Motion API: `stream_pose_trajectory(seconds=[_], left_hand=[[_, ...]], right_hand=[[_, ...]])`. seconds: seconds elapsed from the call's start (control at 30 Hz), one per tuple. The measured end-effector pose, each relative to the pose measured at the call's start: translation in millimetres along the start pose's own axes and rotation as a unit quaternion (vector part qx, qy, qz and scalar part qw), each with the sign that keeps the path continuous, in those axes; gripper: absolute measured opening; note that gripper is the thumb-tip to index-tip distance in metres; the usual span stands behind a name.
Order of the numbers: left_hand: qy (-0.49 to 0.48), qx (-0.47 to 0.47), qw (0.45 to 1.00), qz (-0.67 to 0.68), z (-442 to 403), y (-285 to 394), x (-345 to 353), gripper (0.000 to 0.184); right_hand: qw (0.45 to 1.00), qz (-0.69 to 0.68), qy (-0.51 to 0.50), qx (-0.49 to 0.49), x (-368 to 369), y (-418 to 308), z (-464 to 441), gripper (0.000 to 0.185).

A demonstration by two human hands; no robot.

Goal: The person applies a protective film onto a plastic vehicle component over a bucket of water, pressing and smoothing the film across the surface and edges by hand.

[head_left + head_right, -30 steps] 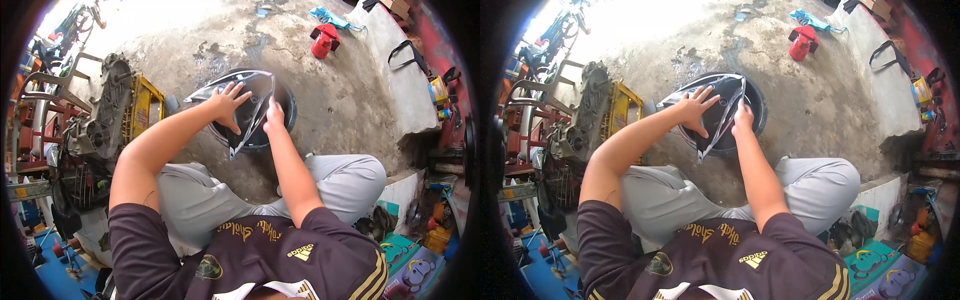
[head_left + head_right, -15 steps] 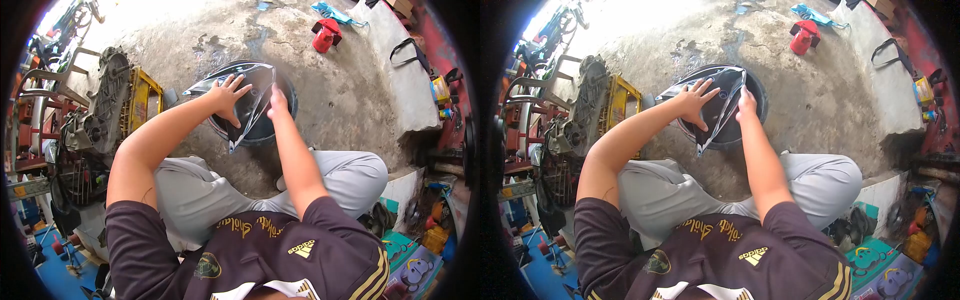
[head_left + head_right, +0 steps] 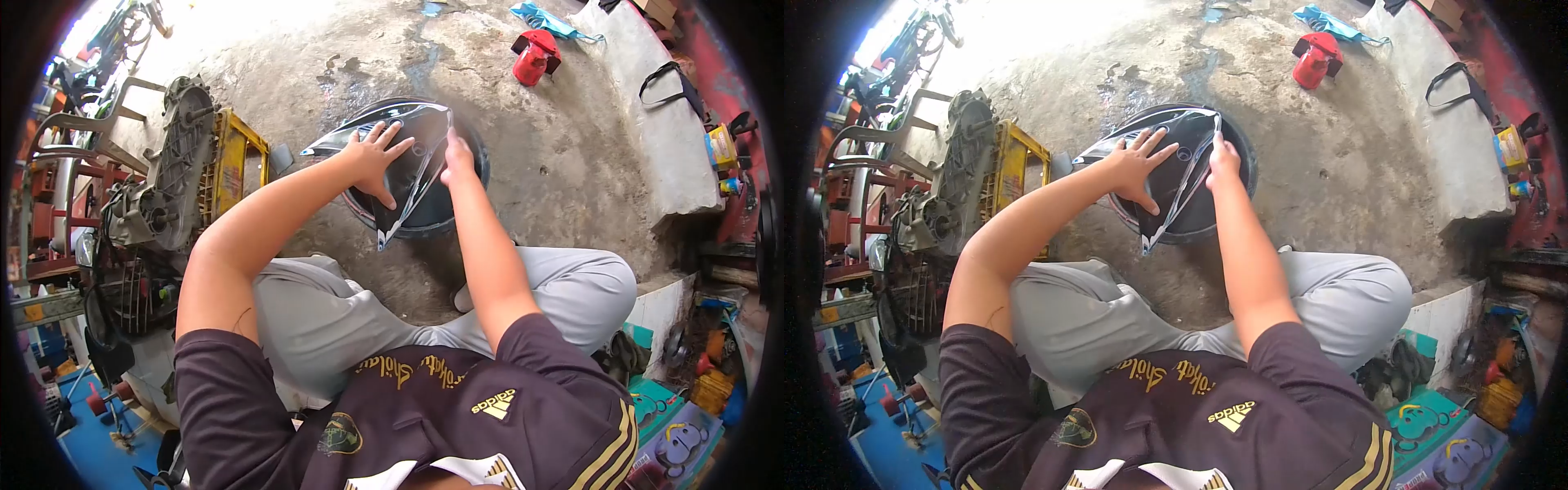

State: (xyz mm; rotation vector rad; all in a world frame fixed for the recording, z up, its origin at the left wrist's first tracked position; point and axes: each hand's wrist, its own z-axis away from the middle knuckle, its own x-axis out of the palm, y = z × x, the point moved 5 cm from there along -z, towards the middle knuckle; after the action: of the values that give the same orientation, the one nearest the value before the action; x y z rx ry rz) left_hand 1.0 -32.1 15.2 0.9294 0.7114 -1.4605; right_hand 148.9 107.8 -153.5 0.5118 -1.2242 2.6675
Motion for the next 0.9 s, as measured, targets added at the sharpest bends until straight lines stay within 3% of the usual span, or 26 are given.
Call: stream_pose_trajectory(seconds=[0.1, 0.17, 0.3, 0.4, 0.53, 0.7, 0.9], left_hand=[[0.000, -0.003, 1.000, -0.004, 1, 0, 0, 0.146], [-0.003, -0.006, 1.000, 0.000, 1, 1, 0, 0.146], [-0.005, -0.004, 1.000, -0.002, -3, 0, 4, 0.146], [-0.006, -0.008, 1.000, -0.012, -1, 1, 1, 0.146], [0.001, -0.004, 1.000, -0.005, 0, 0, 3, 0.146], [0.000, -0.004, 1.000, 0.003, -1, 0, 3, 0.146], [0.013, -0.003, 1.000, -0.004, -1, -1, 3, 0.145]], right_hand=[[1.000, -0.003, -0.009, 0.003, 4, -5, -22, 0.049], [0.994, -0.024, -0.100, 0.023, 5, 1, -10, 0.050], [0.994, -0.021, -0.032, 0.098, 3, -3, 69, 0.047], [0.989, -0.069, -0.104, 0.084, -5, 10, 11, 0.050], [0.999, 0.018, -0.024, 0.016, -10, 3, -35, 0.057], [0.996, 0.039, 0.015, 0.073, -10, -11, 41, 0.033], [0.999, 0.037, 0.008, 0.038, 1, -24, 14, 0.032]])
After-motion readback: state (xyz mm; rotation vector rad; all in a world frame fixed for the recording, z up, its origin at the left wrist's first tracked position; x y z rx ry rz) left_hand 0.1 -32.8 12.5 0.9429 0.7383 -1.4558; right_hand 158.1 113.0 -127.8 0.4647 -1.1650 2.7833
